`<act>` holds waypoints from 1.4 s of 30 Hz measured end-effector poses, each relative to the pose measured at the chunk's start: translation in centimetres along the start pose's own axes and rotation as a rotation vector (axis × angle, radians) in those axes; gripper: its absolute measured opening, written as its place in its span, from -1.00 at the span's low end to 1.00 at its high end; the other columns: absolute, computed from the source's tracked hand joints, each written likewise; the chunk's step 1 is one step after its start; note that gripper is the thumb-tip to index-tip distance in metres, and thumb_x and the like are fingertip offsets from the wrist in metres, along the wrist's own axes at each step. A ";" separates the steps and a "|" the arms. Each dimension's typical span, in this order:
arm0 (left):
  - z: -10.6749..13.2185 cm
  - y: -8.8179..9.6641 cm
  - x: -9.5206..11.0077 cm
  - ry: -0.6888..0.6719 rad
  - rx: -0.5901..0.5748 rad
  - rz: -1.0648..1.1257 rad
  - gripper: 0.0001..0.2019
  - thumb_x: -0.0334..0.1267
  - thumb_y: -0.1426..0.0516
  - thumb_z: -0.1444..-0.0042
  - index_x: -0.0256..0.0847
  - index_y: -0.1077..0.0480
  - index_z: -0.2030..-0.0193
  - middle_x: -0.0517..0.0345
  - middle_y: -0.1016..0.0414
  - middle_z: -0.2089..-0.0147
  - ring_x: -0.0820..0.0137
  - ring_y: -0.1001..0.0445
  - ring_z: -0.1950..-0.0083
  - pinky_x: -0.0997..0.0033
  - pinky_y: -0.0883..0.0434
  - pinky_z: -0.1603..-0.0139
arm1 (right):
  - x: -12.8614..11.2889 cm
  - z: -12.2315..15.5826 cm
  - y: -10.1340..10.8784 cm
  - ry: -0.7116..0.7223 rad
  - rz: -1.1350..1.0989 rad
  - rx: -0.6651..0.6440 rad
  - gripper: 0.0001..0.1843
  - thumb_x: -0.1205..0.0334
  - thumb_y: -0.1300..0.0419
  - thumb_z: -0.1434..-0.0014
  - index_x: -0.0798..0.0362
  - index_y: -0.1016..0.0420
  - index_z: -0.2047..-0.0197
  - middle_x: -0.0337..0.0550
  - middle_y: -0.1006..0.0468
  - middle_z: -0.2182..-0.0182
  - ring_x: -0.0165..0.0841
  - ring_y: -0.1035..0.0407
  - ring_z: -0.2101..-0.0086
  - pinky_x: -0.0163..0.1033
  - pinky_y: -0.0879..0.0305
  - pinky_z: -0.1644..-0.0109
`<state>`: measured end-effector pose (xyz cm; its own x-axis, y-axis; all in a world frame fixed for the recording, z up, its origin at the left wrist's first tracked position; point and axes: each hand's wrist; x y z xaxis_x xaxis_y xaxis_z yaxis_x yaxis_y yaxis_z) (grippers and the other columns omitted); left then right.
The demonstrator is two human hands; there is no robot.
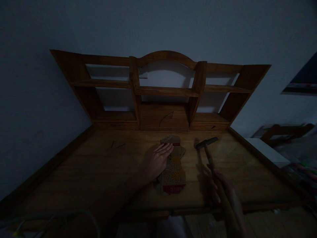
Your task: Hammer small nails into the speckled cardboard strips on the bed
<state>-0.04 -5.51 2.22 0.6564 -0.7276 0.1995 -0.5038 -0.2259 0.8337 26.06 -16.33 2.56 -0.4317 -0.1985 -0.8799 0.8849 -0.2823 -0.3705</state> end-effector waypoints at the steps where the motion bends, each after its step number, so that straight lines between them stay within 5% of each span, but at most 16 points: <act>1: 0.0 0.0 0.0 -0.003 -0.001 -0.008 -0.39 -0.56 0.09 -0.03 -0.19 -0.12 -0.27 0.09 -0.17 -0.29 0.41 -0.11 -0.32 0.17 -0.07 -0.35 | 0.0 0.0 0.0 0.000 0.002 -0.004 -0.66 0.01 -0.20 -0.04 0.07 -0.43 0.19 -0.39 -0.29 0.72 -0.52 -0.09 0.82 -0.41 0.07 0.81; 10: 0.1 0.3 0.4 0.030 0.076 0.009 -0.37 -0.57 0.11 -0.07 -0.15 -0.05 -0.31 0.11 -0.08 -0.33 0.41 -0.10 -0.32 0.16 -0.11 -0.35 | 0.0 0.1 -0.3 -0.010 -0.020 0.012 -0.64 0.00 -0.19 -0.03 0.06 -0.44 0.18 -0.41 -0.25 0.73 -0.53 -0.07 0.82 -0.41 0.04 0.81; 16: 0.3 0.3 0.4 -0.115 0.148 0.135 -0.44 -0.57 0.12 -0.08 -0.14 -0.22 -0.22 0.14 -0.32 -0.20 0.42 -0.28 -0.22 0.19 -0.26 -0.27 | -0.3 0.3 -0.4 -0.017 -0.023 0.005 -0.61 0.02 -0.20 -0.03 0.06 -0.43 0.11 -0.39 -0.29 0.71 -0.53 -0.08 0.82 -0.41 0.03 0.81; 27: 0.5 -0.3 0.3 -0.071 0.099 0.126 -0.49 -0.58 0.07 0.00 -0.19 -0.39 -0.07 0.13 -0.42 -0.10 0.42 -0.39 -0.13 0.26 -0.34 -0.21 | 0.1 0.0 -0.1 -0.030 -0.021 -0.030 -0.63 -0.02 -0.19 -0.04 0.07 -0.44 0.18 -0.39 -0.28 0.73 -0.53 -0.06 0.82 -0.40 0.02 0.81; 34: 0.5 0.1 0.6 -0.115 0.093 0.150 -0.43 -0.58 0.09 -0.01 -0.15 -0.29 -0.17 0.14 -0.35 -0.17 0.40 -0.31 -0.20 0.20 -0.29 -0.25 | 0.2 0.1 -0.1 0.022 0.006 0.001 -0.60 0.00 -0.19 -0.03 0.05 -0.42 0.11 -0.40 -0.28 0.71 -0.53 -0.08 0.81 -0.43 0.06 0.81; 38: 0.1 1.2 0.6 0.061 0.251 0.295 -0.46 -0.55 0.13 -0.12 -0.09 -0.23 -0.21 0.13 -0.30 -0.21 0.39 -0.24 -0.24 0.19 -0.23 -0.27 | 0.1 -0.1 0.1 0.011 0.000 0.012 -0.64 0.00 -0.19 -0.03 0.06 -0.42 0.18 -0.40 -0.28 0.71 -0.53 -0.09 0.81 -0.42 0.04 0.80; 42: -0.3 1.6 -0.3 0.326 0.397 0.364 -0.59 -0.50 0.08 -0.15 -0.10 -0.40 -0.05 0.10 -0.41 0.01 0.39 -0.39 -0.03 0.31 -0.39 -0.05 | 0.2 -0.5 0.3 -0.015 0.008 0.038 -0.64 -0.02 -0.21 0.00 0.07 -0.42 0.23 -0.40 -0.27 0.72 -0.53 -0.08 0.82 -0.41 0.04 0.81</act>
<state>-0.88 -5.45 3.60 0.5095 -0.5825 0.6334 -0.8562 -0.2699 0.4405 26.35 -15.99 2.14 -0.4274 -0.2147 -0.8782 0.8812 -0.3163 -0.3515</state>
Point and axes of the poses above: each hand's wrist, its own z-axis away from the middle knuckle, its own y-axis out of the back of the hand, x = y × z
